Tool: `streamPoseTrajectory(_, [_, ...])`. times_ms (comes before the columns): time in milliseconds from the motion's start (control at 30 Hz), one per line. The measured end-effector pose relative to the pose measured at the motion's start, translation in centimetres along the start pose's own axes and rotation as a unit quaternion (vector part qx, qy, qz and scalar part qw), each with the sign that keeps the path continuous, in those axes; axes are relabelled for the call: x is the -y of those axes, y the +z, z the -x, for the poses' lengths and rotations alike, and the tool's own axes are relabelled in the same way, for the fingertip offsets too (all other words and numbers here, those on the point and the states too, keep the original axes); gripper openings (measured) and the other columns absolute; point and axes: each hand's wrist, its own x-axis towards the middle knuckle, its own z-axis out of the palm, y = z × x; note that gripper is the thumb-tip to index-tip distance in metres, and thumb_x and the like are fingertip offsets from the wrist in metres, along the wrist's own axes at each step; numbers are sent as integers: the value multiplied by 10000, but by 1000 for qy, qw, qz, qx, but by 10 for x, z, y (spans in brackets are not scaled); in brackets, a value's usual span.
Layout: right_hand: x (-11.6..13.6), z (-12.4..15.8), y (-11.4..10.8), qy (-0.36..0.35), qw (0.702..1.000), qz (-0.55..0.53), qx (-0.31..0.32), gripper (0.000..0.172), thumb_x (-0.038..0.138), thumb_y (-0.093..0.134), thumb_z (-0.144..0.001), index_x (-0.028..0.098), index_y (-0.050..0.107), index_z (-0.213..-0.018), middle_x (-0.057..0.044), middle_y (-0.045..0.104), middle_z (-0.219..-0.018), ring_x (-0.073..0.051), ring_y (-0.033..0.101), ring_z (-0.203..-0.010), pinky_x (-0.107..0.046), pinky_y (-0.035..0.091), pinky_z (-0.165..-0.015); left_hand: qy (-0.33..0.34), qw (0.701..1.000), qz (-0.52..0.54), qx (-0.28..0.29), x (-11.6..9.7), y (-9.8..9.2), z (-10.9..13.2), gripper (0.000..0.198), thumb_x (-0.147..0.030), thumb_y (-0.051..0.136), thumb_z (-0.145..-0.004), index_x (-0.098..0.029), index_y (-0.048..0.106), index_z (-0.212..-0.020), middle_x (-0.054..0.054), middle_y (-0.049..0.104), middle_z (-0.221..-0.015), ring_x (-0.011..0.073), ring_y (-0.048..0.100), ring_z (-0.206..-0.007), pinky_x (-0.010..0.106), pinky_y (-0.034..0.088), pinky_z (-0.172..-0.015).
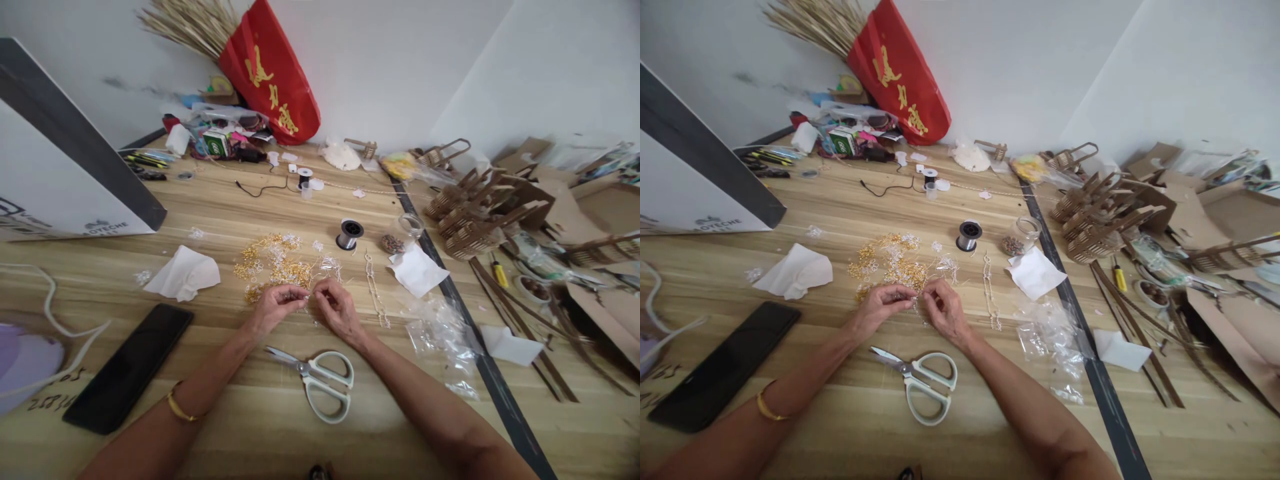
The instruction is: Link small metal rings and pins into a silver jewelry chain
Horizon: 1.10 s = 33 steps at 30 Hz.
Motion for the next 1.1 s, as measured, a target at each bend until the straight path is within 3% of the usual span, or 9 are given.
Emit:
streamPoseTrajectory(267, [-1,1,2,-3,1000,5,6,117,248,471,-890,179,546,-830,-41,555,-801,-136,510,-695,-239,397,-545,4,1000,-7,-18,-4,0,1,199,-281,713,-653,-148,711,-800,36,706,-733,146,615,-663,249,494,-632])
streamPoseTrajectory(367, [-2,4,3,-7,1000,10,-17,97,228,473,-891,190,544,-946,-52,555,-873,-126,514,-680,-231,414,-529,9,999,-17,-26,-3,-1,1,193,-282,698,-668,-148,712,-806,39,707,-737,146,612,-659,249,490,-621])
streamPoseTrajectory(467, [-4,9,2,-47,998,27,-45,232,188,485,-883,219,516,-1110,-89,532,-1054,-132,536,-727,-242,454,-547,27,998,-54,-22,0,0,1,170,-263,672,-689,-147,714,-806,45,711,-756,154,616,-680,259,489,-642])
streamPoseTrajectory(567, [-5,10,1,-93,994,54,-34,369,144,464,-889,263,471,-1238,-113,479,-1215,-169,566,-872,-282,504,-636,64,992,-112,-16,2,1,1,147,-238,641,-718,-149,715,-809,53,710,-765,160,615,-688,266,479,-653])
streamPoseTrajectory(667, [-5,8,0,-128,988,80,13,410,127,428,-904,277,453,-1286,-112,446,-1294,-200,548,-1039,-352,511,-818,97,983,-154,-7,1,3,3,123,-223,625,-739,-155,714,-790,59,709,-780,168,618,-703,272,471,-670])
streamPoseTrajectory(767, [-7,6,1,-145,984,87,53,341,135,420,-915,248,518,-1221,-110,549,-1158,-199,552,-1043,-362,503,-864,109,980,-165,6,-1,4,3,109,-222,618,-750,-157,705,-743,54,709,-775,172,621,-712,271,470,-686])
streamPoseTrajectory(867, [-8,5,2,-122,988,89,44,256,147,440,-913,214,580,-1116,-92,612,-958,-189,581,-927,-344,517,-805,101,980,-168,15,-1,2,2,121,-234,610,-761,-162,703,-738,42,711,-766,165,616,-698,263,468,-680])
streamPoseTrajectory(1100, [-7,3,2,-96,992,75,23,278,155,450,-905,208,578,-1146,-105,557,-1098,-180,572,-971,-319,509,-800,93,974,-205,9,1,-1,0,158,-251,600,-771,-136,709,-763,46,713,-749,157,610,-680,257,453,-672])
